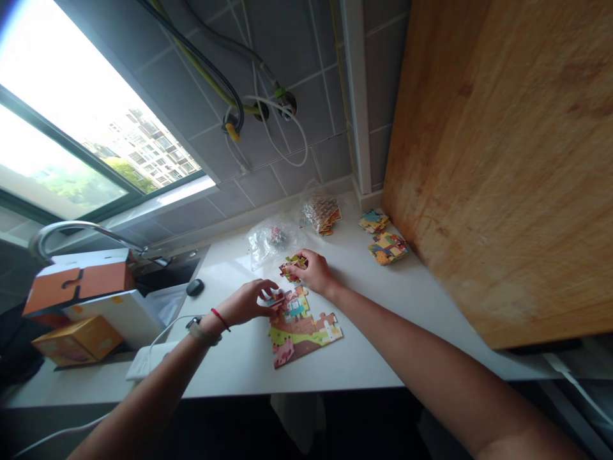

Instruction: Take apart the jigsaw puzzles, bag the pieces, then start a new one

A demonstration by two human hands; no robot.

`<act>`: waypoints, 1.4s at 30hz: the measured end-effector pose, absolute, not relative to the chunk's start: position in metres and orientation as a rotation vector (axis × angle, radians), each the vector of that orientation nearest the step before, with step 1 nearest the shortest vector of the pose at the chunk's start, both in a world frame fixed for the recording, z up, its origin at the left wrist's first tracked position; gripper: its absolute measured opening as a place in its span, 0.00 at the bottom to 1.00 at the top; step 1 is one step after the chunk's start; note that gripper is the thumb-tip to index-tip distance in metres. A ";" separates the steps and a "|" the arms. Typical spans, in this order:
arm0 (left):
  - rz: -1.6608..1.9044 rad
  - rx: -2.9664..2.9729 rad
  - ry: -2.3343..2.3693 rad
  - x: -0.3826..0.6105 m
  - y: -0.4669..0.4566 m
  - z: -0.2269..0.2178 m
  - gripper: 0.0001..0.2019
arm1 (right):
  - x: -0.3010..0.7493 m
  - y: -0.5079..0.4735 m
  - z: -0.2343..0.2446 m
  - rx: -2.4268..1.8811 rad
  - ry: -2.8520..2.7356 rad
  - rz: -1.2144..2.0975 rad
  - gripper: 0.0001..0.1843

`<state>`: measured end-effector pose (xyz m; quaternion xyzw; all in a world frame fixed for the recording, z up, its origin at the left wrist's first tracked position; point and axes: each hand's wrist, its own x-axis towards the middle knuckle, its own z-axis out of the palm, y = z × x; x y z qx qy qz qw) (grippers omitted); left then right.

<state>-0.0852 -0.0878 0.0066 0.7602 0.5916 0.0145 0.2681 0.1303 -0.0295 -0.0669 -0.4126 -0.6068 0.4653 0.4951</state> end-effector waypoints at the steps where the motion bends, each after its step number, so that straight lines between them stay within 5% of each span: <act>1: 0.016 2.050 1.598 -0.085 -0.087 0.006 0.25 | 0.130 -0.029 -0.067 -0.998 -1.469 1.130 0.16; 7: -0.137 2.018 1.680 -0.078 -0.082 0.009 0.19 | 0.130 -0.029 -0.067 -0.993 -1.483 1.138 0.16; 22: -0.021 2.088 1.676 -0.075 -0.098 0.010 0.25 | 0.128 -0.027 -0.073 -1.003 -1.493 1.108 0.16; 28: -0.037 2.074 1.587 -0.072 -0.100 0.023 0.05 | 0.128 -0.027 -0.075 -0.966 -1.444 1.204 0.18; 42: 0.170 2.194 1.474 -0.065 -0.104 0.008 0.06 | 0.129 -0.026 -0.074 -0.966 -1.472 1.249 0.19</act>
